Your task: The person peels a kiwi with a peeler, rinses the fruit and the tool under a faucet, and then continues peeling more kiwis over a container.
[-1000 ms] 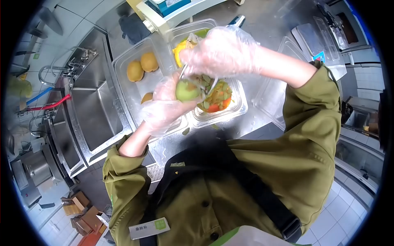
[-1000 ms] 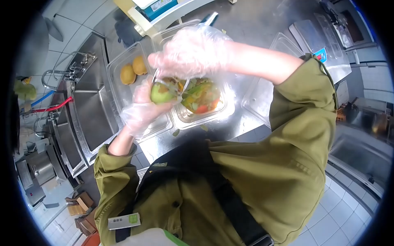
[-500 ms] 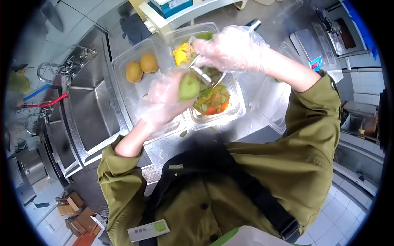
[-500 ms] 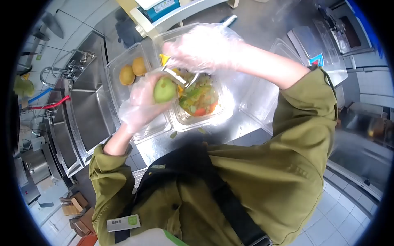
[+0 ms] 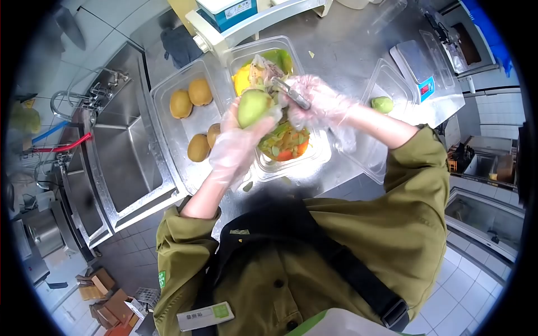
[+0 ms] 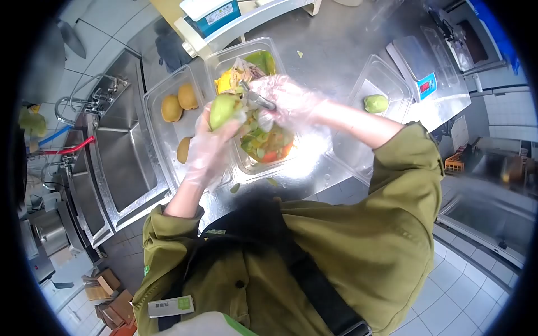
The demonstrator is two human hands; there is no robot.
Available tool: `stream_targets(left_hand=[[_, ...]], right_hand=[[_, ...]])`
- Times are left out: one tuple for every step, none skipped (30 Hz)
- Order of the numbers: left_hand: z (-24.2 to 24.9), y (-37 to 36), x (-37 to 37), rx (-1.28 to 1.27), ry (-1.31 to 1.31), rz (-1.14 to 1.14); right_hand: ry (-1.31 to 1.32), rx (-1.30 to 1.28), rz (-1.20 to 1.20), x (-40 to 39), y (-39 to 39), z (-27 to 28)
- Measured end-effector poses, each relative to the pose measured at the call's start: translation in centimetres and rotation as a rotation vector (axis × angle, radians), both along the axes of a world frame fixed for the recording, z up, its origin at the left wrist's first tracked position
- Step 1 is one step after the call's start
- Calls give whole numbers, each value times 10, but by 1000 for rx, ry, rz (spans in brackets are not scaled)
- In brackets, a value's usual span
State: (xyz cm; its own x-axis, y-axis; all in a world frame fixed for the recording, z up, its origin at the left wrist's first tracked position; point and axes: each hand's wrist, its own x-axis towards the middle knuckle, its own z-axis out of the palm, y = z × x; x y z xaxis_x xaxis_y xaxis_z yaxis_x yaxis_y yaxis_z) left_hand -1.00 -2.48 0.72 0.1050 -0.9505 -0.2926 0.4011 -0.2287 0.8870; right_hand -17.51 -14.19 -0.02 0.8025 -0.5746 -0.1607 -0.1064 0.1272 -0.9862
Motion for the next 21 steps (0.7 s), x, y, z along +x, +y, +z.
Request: stream_targets(left_hand=[[3,0,0,28,251,0],[6,1,3,74,469,-13],[8,3,5,58,485,-25],[9,6,6,45,502,-33],[10,8,7,30,522,-40],[11,9,12,33,365,-140],[14,8,12,-82,105,-161],[20,6,10,-195,-156,-181],[23,5,7,-302,-418,-200],[25,3,4,-169,-643,-217],[24,0,4,-276,-808,-189],[22,-3,4,-383,-973,-161],[20,-5,4,-491,-1137,-132],[22,-5,3,-464,-1151,-130],[26,-5,4,-436,-1166,-127],[30,-6,4,-408,-1182,-124],[36,-7,4,-379,-1197,-119],[43,-7,4,-295,-1172,-169],[51,-7,5,-210,-1144,-222],[55,-7,5,-126,-1114,-276],[47,-7,6,-216,-1135,-241]], right_hand=[[-1,-169,13,0,1,-12],[4,-344,13,0,2,-24],[9,-516,-1,0,3,-35],[-32,-190,-17,5,8,-16],[-68,135,-29,9,11,-6],[-90,-115,76,8,4,-10],[-129,-364,148,8,-2,-14],[-36,-280,188,4,-3,4],[58,-194,224,2,-3,21],[178,-197,194,3,-1,35],[164,-421,177,3,-2,43],[146,-645,157,4,-3,49],[127,-868,133,3,-4,54],[205,-1002,48,4,-4,57],[281,-1167,32,3,-4,68],[357,-1331,16,1,-5,82],[433,-1495,0,1,-6,90],[323,-1565,-26,4,-10,85],[333,-1599,29,6,-7,86],[345,-1632,85,8,-2,87],[357,-1665,140,12,1,88]])
